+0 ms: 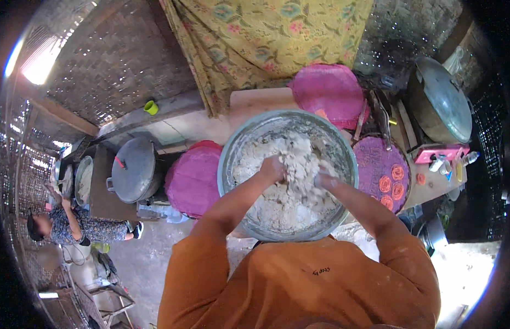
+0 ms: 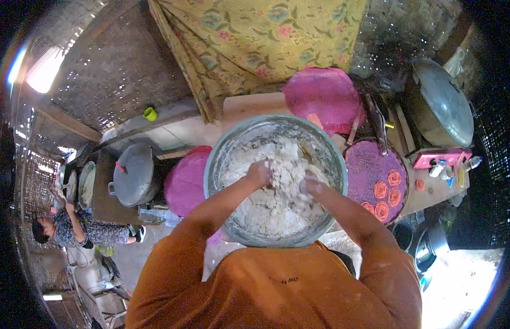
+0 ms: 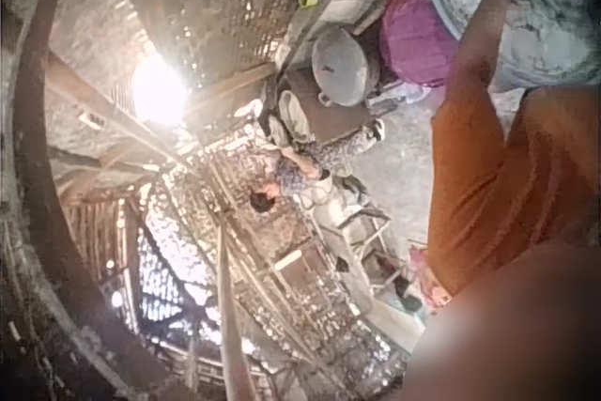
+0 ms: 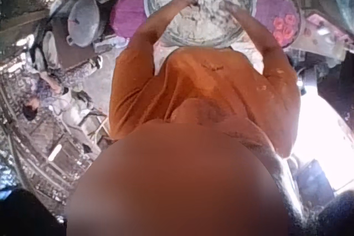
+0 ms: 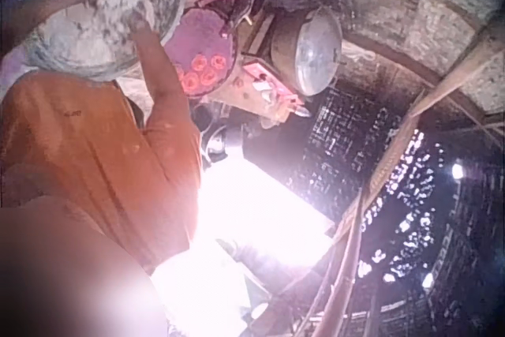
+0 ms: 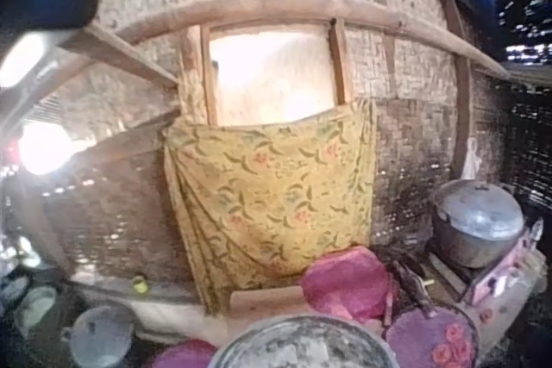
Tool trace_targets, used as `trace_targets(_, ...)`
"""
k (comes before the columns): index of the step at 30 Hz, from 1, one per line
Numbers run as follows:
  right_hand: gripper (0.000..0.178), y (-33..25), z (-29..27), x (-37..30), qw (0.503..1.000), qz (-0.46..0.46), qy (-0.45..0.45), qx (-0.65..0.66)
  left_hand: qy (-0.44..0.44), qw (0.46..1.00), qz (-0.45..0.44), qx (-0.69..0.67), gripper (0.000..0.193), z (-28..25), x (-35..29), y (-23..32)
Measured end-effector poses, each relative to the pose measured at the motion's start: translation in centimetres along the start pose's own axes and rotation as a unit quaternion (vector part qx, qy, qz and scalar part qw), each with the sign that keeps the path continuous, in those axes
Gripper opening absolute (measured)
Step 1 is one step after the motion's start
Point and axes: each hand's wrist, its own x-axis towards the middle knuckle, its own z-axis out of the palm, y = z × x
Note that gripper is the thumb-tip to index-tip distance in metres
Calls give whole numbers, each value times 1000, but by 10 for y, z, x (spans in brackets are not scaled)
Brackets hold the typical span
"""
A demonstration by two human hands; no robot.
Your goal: The person mixes flour and water in a large bowl and kneads it by hand to form a thick dough.
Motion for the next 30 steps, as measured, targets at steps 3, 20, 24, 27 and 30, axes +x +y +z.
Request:
trace_targets(3,18,-47,-4,-44,991,-60,-83,91,-5,983,149,109,19,-49,-61,14)
trace_targets(20,56,-115,-1,41,976,78,-107,-174,-19,993,-118,11,9,-47,-46,-33)
trace_targets(24,47,-63,-3,58,990,101,32,-98,70,953,-271,-117,13,-41,-13,-28)
trace_targets(27,41,-76,-1,59,990,52,127,-28,202,914,-318,-153,24,-18,-37,-41)
trace_targets(30,32,-72,1,45,965,-2,259,-45,83,958,-268,-50,13,-14,-41,-31)
